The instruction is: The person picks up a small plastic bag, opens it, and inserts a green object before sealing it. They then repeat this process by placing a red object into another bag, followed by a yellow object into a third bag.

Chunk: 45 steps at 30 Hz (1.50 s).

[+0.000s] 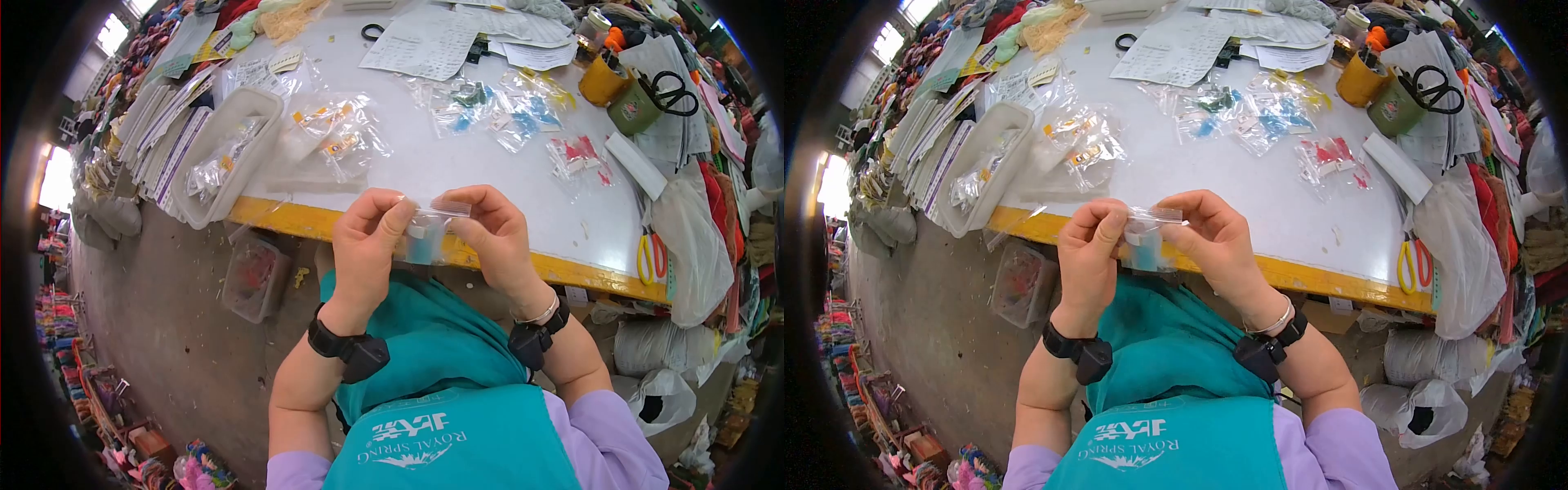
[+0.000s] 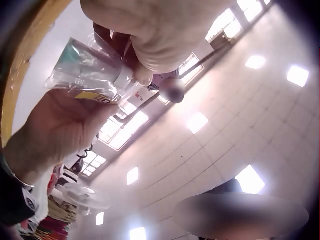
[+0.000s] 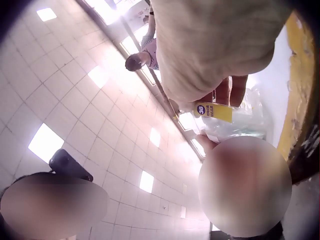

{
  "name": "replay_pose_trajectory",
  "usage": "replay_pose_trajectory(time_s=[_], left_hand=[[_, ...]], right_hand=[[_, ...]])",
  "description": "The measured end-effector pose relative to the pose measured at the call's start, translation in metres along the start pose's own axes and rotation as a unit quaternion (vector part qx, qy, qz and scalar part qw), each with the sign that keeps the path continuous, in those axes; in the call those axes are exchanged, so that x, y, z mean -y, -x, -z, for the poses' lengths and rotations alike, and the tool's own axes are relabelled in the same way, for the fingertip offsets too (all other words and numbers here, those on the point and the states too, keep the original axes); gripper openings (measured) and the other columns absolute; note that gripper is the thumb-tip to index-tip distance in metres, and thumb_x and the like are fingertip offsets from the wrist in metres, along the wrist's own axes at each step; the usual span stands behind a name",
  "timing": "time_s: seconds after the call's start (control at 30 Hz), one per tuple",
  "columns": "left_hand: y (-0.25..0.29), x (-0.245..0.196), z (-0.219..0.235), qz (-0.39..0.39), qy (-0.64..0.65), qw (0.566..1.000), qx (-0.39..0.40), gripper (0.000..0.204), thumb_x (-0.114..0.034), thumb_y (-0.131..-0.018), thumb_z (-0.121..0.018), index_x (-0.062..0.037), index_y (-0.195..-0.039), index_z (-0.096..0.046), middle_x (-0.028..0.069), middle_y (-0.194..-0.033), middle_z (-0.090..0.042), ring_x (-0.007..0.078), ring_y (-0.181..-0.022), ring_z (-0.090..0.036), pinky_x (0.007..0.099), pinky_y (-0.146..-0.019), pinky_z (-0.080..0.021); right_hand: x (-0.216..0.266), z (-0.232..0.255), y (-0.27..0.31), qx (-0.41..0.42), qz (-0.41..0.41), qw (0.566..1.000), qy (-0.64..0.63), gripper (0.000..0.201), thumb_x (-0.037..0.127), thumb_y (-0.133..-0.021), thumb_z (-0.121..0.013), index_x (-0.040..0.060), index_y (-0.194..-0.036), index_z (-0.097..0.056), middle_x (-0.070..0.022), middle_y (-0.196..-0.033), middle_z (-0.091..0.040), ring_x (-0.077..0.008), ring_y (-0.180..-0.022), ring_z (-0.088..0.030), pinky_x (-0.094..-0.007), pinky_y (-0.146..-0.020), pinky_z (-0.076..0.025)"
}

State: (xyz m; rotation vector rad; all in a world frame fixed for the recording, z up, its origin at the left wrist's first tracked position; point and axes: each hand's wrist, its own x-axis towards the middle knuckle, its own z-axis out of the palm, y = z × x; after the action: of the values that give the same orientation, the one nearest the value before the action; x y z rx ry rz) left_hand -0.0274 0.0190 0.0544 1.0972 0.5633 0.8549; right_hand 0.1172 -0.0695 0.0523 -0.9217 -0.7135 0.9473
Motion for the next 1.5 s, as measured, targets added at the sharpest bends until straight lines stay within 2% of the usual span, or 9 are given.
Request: replay_pose_trajectory(time_s=[0.13, 0.33, 0.7, 0.83, 1.13, 1.23, 1.37, 1.43, 1.5], left_hand=[[-0.002, 0.006, -0.003, -0.092, -0.041, 0.994, 0.034, 0.010, -0.008, -0.090, -0.069, -0.0016, -0.097, -0.064, -0.0018, -0.094, -0.059, 0.0038, -0.077, -0.052, 0.0198, -0.068, -0.043], [-0.001, 0.005, -0.002, -0.125, -0.101, 0.982, 0.097, 0.015, 0.000, -0.086, -0.069, -0.0021, -0.100, -0.065, 0.0028, -0.103, -0.055, 0.0083, -0.090, -0.053, 0.0233, -0.079, -0.044], [0.000, 0.005, -0.003, -0.111, -0.068, 0.987, 0.093, 0.010, 0.000, -0.087, -0.068, -0.0001, -0.097, -0.065, 0.0034, -0.099, -0.055, 0.0089, -0.087, -0.054, 0.0228, -0.077, -0.045], [0.002, 0.006, 0.000, -0.068, 0.015, 0.995, 0.071, 0.007, -0.004, -0.091, -0.065, 0.0010, -0.095, -0.065, 0.0031, -0.098, -0.056, 0.0084, -0.085, -0.054, 0.0225, -0.076, -0.045], [-0.002, -0.028, 0.048, -0.052, -0.110, 0.989, 0.085, 0.023, -0.014, -0.099, -0.055, 0.0047, -0.102, -0.067, 0.0031, -0.106, -0.058, 0.0052, -0.082, -0.051, 0.0201, -0.070, -0.040], [-0.008, -0.062, 0.072, 0.020, -0.167, 0.983, -0.076, 0.023, -0.019, -0.098, -0.058, -0.0005, -0.105, -0.070, -0.0011, -0.091, -0.063, 0.0038, -0.068, -0.053, 0.0195, -0.058, -0.043], [-0.058, -0.108, 0.148, -0.165, -0.157, 0.936, -0.270, 0.023, -0.021, -0.099, -0.057, -0.0016, -0.107, -0.068, -0.0005, -0.087, -0.067, 0.0036, -0.063, -0.052, 0.0202, -0.053, -0.042], [-0.082, -0.135, 0.203, -0.152, -0.184, 0.929, -0.282, 0.027, -0.020, -0.099, -0.056, 0.0010, -0.112, -0.065, 0.0065, -0.106, -0.068, 0.0131, -0.091, -0.062, 0.0250, -0.076, -0.049], [-0.096, -0.136, 0.250, -0.193, -0.306, 0.869, -0.336, 0.031, -0.023, -0.100, -0.054, 0.0015, -0.117, -0.064, 0.0066, -0.108, -0.066, 0.0116, -0.095, -0.059, 0.0253, -0.082, -0.047]], right_hand=[[-0.007, 0.006, 0.003, 0.024, 0.007, 1.000, 0.001, 0.016, 0.002, -0.090, -0.066, -0.0023, -0.104, -0.064, -0.0065, -0.104, -0.066, -0.0101, -0.094, -0.060, -0.0255, -0.084, -0.050], [-0.006, 0.007, 0.006, 0.017, 0.026, 0.999, 0.040, 0.015, -0.001, -0.089, -0.065, -0.0028, -0.104, -0.064, -0.0059, -0.101, -0.066, -0.0101, -0.093, -0.060, -0.0249, -0.082, -0.050], [-0.008, 0.002, 0.004, 0.026, 0.069, 0.996, 0.056, 0.010, -0.004, -0.086, -0.066, -0.0021, -0.096, -0.065, -0.0078, -0.098, -0.066, -0.0120, -0.091, -0.061, -0.0254, -0.080, -0.049], [-0.009, -0.003, 0.001, 0.022, 0.040, 0.999, 0.026, 0.007, -0.001, -0.088, -0.064, -0.0015, -0.095, -0.066, -0.0077, -0.098, -0.067, -0.0117, -0.090, -0.060, -0.0260, -0.081, -0.049], [-0.013, -0.012, -0.018, 0.105, -0.057, 0.991, 0.067, 0.021, 0.016, -0.098, -0.056, -0.0009, -0.105, -0.066, -0.0074, -0.098, -0.068, -0.0111, -0.091, -0.061, -0.0257, -0.082, -0.049], [-0.011, -0.021, -0.027, 0.116, -0.058, 0.984, 0.122, 0.025, 0.018, -0.099, -0.055, -0.0024, -0.109, -0.065, -0.0079, -0.100, -0.068, -0.0129, -0.092, -0.062, -0.0266, -0.085, -0.049], [-0.019, -0.014, -0.036, 0.093, -0.068, 0.980, 0.161, 0.026, 0.016, -0.099, -0.054, -0.0037, -0.113, -0.063, -0.0085, -0.104, -0.069, -0.0137, -0.093, -0.064, -0.0276, -0.085, -0.051], [-0.023, -0.003, -0.036, 0.083, -0.072, 0.975, 0.194, 0.024, 0.014, -0.097, -0.056, -0.0028, -0.113, -0.064, -0.0083, -0.104, -0.069, -0.0132, -0.092, -0.064, -0.0276, -0.083, -0.052], [-0.025, 0.011, -0.035, 0.066, -0.053, 0.967, 0.239, 0.022, 0.011, -0.095, -0.058, -0.0010, -0.111, -0.066, -0.0078, -0.102, -0.070, -0.0122, -0.089, -0.065, -0.0274, -0.078, -0.053]])
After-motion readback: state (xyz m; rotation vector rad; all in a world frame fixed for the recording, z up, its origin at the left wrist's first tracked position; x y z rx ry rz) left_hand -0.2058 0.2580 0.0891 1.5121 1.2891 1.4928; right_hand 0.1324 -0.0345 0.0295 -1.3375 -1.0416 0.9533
